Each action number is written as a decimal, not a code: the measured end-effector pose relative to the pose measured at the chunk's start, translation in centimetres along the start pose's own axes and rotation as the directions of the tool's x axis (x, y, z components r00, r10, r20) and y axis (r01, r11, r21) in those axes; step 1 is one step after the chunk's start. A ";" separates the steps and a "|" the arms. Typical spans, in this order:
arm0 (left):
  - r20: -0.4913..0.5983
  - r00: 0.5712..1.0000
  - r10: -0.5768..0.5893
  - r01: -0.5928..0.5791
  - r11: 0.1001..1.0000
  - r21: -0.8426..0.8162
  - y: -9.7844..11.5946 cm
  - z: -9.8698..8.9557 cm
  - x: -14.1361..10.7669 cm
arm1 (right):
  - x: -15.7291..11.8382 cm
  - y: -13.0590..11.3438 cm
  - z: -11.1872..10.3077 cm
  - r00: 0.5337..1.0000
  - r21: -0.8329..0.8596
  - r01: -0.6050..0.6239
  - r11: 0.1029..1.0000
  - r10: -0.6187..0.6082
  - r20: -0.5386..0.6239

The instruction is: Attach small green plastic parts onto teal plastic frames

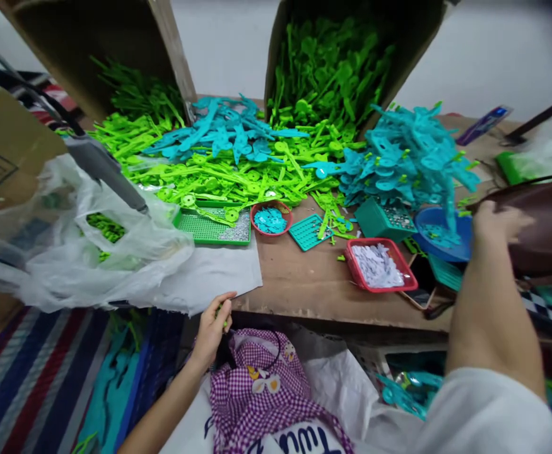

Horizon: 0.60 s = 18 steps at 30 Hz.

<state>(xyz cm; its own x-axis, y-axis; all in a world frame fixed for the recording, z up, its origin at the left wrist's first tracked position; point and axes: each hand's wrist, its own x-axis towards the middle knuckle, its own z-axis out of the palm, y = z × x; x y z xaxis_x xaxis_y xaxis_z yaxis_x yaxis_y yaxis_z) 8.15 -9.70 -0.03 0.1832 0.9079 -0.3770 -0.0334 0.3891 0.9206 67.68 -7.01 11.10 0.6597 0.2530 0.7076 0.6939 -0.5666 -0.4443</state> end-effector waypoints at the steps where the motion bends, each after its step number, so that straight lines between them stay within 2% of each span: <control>1: -0.001 1.000 -0.015 0.015 0.999 -0.048 0.1 -0.2 0.5 | -1.2 -1.2 -1.0 0.998 0.019 -0.036 0.999 0.037 -0.041; 2: -0.006 0.999 -0.031 0.031 0.995 -0.093 0.2 -0.4 1.2 | -2.9 -2.9 -1.9 0.991 0.074 -0.077 0.994 0.084 -0.100; 3: -0.013 0.999 -0.048 0.046 0.990 -0.135 0.3 -0.6 1.9 | -5.1 -5.1 -2.7 0.992 0.172 0.000 0.985 0.022 -0.127; 4: -0.017 0.998 -0.065 0.061 0.983 -0.175 0.5 -0.7 2.7 | -7.5 -7.7 -3.3 0.986 0.275 0.152 0.949 -0.124 -0.116; 5: -0.016 0.997 -0.079 0.073 0.975 -0.212 0.7 -0.8 3.5 | -10.1 -10.6 -3.5 0.944 0.365 0.322 0.874 -0.327 -0.049; 6: -0.011 0.996 -0.088 0.083 0.967 -0.243 0.9 -0.8 4.2 | -12.6 -13.7 -3.2 0.848 0.420 0.470 0.776 -0.529 0.028; 7: -0.002 0.996 -0.094 0.090 0.959 -0.268 1.1 -0.7 4.8 | -14.7 -16.7 -2.4 0.741 0.444 0.557 0.702 -0.661 0.116; 8: 0.007 0.995 -0.096 0.094 0.954 -0.285 1.3 -0.7 5.3 | -16.4 -19.6 -1.1 0.654 0.439 0.595 0.673 -0.723 0.224; 9: 0.010 0.995 -0.096 0.095 0.951 -0.295 1.4 -0.6 5.6 | -17.5 -22.4 0.7 0.609 0.415 0.601 0.683 -0.728 0.315; 11: 0.001 0.995 -0.104 0.099 0.948 -0.303 1.3 -0.5 5.8 | -18.0 -27.0 5.4 0.605 0.332 0.574 0.749 -0.660 0.445; 14: 0.001 0.990 -0.138 0.132 0.944 -0.304 0.6 -0.9 5.9 | -16.1 -32.3 12.8 0.606 0.231 0.570 0.789 -0.592 0.531; 16: 0.025 0.985 -0.170 0.169 0.933 -0.317 -0.1 -1.3 6.4 | -14.5 -35.1 16.8 0.561 0.212 0.620 0.755 -0.616 0.554; 18: 0.030 0.981 -0.193 0.190 0.914 -0.360 -0.8 -1.7 7.2 | -13.3 -37.1 19.8 0.507 0.214 0.670 0.711 -0.649 0.568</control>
<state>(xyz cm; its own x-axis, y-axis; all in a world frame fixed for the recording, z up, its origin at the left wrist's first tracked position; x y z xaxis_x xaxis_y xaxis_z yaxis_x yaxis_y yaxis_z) 7.79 -3.22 -3.64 0.2151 0.8109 -0.5442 -0.3489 0.5843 0.7327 38.93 26.20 7.30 0.0481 0.9412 0.3345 0.9970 -0.0656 0.0413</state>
